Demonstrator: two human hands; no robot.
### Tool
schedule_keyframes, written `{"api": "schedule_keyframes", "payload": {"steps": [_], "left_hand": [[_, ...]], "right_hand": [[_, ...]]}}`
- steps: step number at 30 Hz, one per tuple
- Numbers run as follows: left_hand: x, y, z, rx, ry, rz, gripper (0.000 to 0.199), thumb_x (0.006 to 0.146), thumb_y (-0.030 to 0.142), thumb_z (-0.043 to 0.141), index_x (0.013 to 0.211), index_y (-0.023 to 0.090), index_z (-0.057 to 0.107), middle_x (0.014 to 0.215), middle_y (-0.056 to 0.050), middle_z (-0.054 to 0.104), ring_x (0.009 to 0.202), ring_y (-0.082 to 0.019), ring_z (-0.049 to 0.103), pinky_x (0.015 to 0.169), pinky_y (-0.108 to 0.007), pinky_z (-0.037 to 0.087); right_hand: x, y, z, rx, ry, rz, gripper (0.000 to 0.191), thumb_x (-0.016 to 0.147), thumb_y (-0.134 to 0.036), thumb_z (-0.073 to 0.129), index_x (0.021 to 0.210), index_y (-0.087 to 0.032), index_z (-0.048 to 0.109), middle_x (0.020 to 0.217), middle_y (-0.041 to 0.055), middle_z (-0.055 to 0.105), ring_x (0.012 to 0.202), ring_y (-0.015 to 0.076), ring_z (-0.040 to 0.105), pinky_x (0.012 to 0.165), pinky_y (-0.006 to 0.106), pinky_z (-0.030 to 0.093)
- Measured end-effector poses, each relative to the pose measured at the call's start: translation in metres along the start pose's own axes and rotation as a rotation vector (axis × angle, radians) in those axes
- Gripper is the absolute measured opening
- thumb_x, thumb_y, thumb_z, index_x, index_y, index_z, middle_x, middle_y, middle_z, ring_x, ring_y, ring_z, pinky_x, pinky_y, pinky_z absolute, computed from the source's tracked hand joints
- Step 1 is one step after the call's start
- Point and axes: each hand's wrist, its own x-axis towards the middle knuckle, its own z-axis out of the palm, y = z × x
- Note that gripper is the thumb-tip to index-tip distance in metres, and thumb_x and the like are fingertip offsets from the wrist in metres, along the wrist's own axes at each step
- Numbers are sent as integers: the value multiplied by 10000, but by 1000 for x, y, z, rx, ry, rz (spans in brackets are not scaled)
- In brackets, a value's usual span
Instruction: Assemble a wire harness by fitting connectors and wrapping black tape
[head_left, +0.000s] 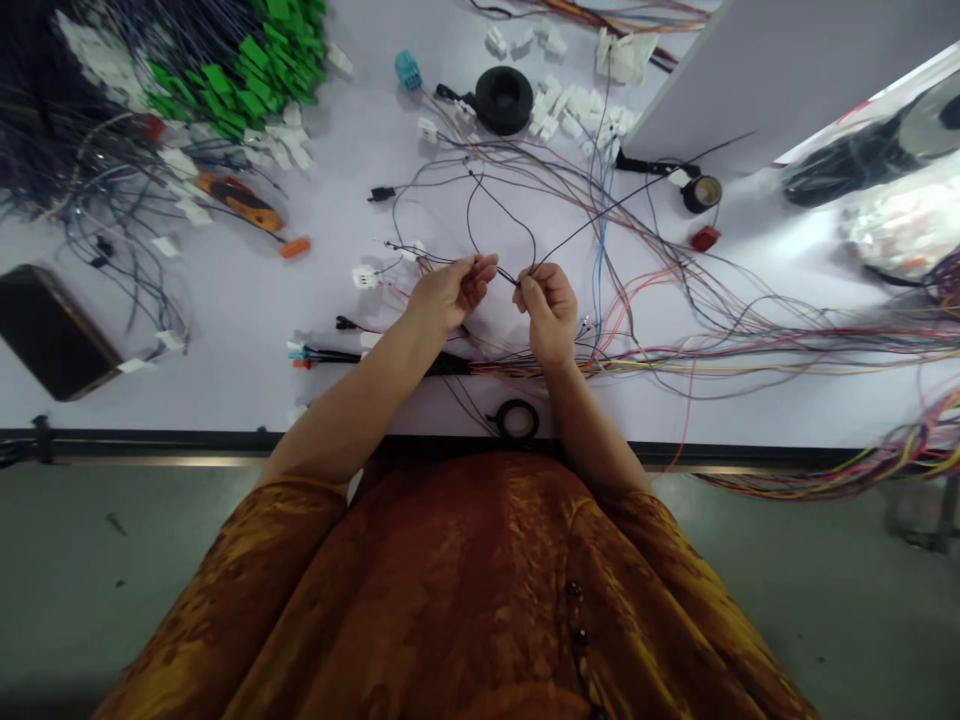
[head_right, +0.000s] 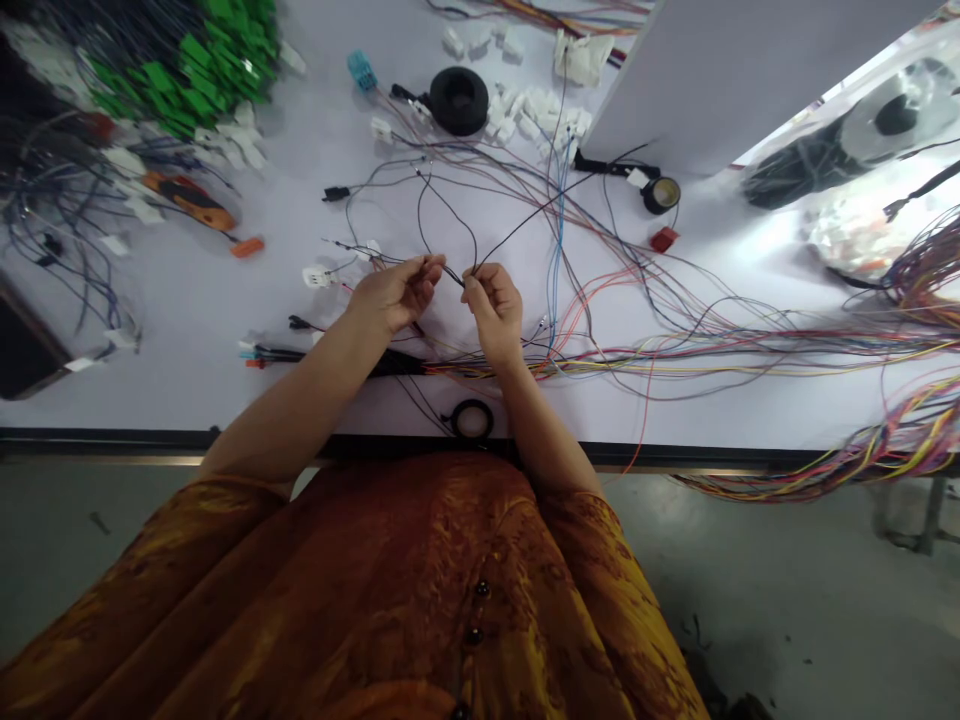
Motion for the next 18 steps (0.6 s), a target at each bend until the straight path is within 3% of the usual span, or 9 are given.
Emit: {"api": "schedule_keyframes", "payload": {"steps": [6, 12, 15, 18], "left_hand": [[9, -3, 1, -47, 76, 89, 237, 990, 117, 497, 796, 185, 616, 962, -9, 770, 691, -32, 647, 558, -130, 481], [20, -11, -10, 215, 39, 251, 181, 968, 169, 506, 848, 213, 635, 975, -50, 754, 904, -94, 692, 731, -193, 543], [16, -9, -12, 235, -13, 311, 181, 976, 191, 483, 874, 216, 630, 1085, -48, 743, 986, -95, 691, 804, -209, 541], [2, -5, -9, 187, 9, 343, 153, 965, 169, 482, 919, 221, 619, 1180, -37, 722, 1034, -88, 677, 815, -203, 526]], "right_hand": [[-4, -12, 2, -137, 35, -20, 253, 937, -490, 596, 856, -255, 547, 795, -9, 505, 689, 115, 484, 667, 279, 457], [-6, -15, 3, -201, 12, -51, 256, 943, -438, 578, 792, -248, 498, 813, 4, 533, 711, 127, 485, 700, 303, 460], [-7, -16, 3, -166, 8, -66, 233, 946, -409, 580, 799, -246, 502, 807, 1, 530, 714, 123, 486, 707, 299, 458], [-8, -18, 4, -136, 8, -59, 221, 945, -406, 587, 812, -247, 511, 799, -2, 516, 708, 119, 482, 697, 293, 455]]}}
